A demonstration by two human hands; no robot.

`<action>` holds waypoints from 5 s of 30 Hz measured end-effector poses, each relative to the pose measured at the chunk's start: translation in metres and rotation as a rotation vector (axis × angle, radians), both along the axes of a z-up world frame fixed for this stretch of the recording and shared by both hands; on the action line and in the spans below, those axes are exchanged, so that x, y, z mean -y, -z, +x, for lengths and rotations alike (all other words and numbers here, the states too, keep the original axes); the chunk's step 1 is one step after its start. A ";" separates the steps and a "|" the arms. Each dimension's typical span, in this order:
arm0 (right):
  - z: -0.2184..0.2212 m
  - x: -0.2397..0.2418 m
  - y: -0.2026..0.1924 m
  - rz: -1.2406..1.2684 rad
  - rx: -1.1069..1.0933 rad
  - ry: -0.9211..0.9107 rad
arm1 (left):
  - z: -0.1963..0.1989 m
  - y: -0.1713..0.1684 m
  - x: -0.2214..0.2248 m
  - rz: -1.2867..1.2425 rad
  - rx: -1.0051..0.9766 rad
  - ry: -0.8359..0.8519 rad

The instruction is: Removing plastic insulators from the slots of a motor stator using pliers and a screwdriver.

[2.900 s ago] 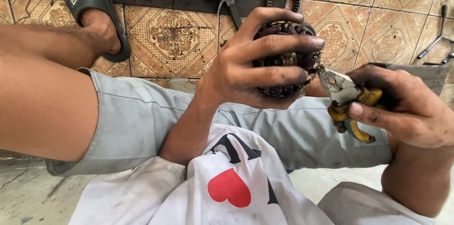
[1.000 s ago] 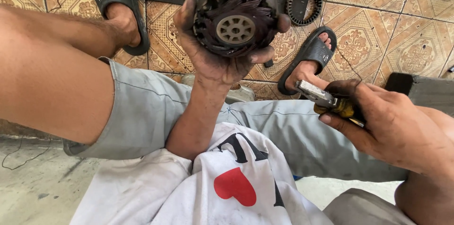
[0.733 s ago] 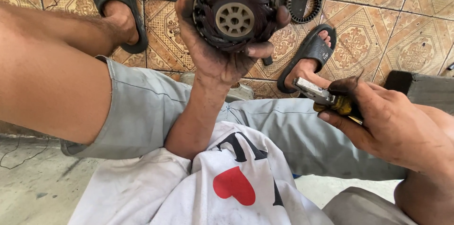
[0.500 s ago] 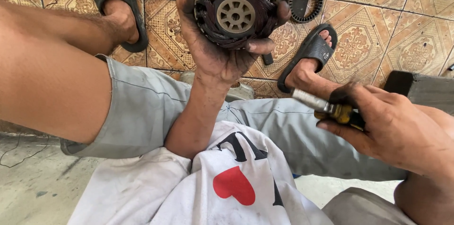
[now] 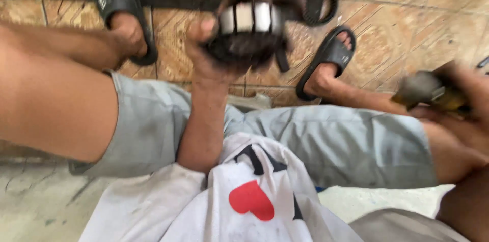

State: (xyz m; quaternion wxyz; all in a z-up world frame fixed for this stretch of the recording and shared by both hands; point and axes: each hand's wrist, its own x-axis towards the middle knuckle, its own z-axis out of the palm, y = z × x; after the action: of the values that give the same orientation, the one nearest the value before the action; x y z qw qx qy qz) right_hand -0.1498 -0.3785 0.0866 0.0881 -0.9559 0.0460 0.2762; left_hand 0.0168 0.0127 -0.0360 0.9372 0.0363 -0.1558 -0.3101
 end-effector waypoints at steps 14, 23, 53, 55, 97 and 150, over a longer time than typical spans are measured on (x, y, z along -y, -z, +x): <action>0.123 -0.099 0.014 -0.048 0.750 -0.684 | -0.011 0.001 0.023 0.193 -0.255 0.412; 0.121 -0.112 0.040 0.347 0.718 -0.640 | -0.004 -0.018 0.020 0.162 -0.176 0.432; 0.110 -0.115 0.016 0.355 0.724 -0.607 | -0.006 -0.025 0.019 0.012 -0.096 0.529; 0.108 -0.118 0.010 0.354 0.689 -0.596 | -0.007 -0.016 0.018 0.005 -0.103 0.516; 0.056 -0.149 -0.004 0.402 0.316 -0.617 | 0.007 -0.007 0.052 0.273 -0.563 0.086; 0.243 -0.153 -0.015 0.465 0.031 0.117 | 0.000 0.070 0.086 1.108 -0.213 -0.167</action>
State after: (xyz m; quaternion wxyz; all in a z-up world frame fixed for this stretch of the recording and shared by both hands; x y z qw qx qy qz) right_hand 0.0932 -0.2255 0.1015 0.3226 -0.9098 0.0352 0.2589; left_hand 0.0170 -0.0736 -0.1061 0.8100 0.5033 0.1287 -0.2721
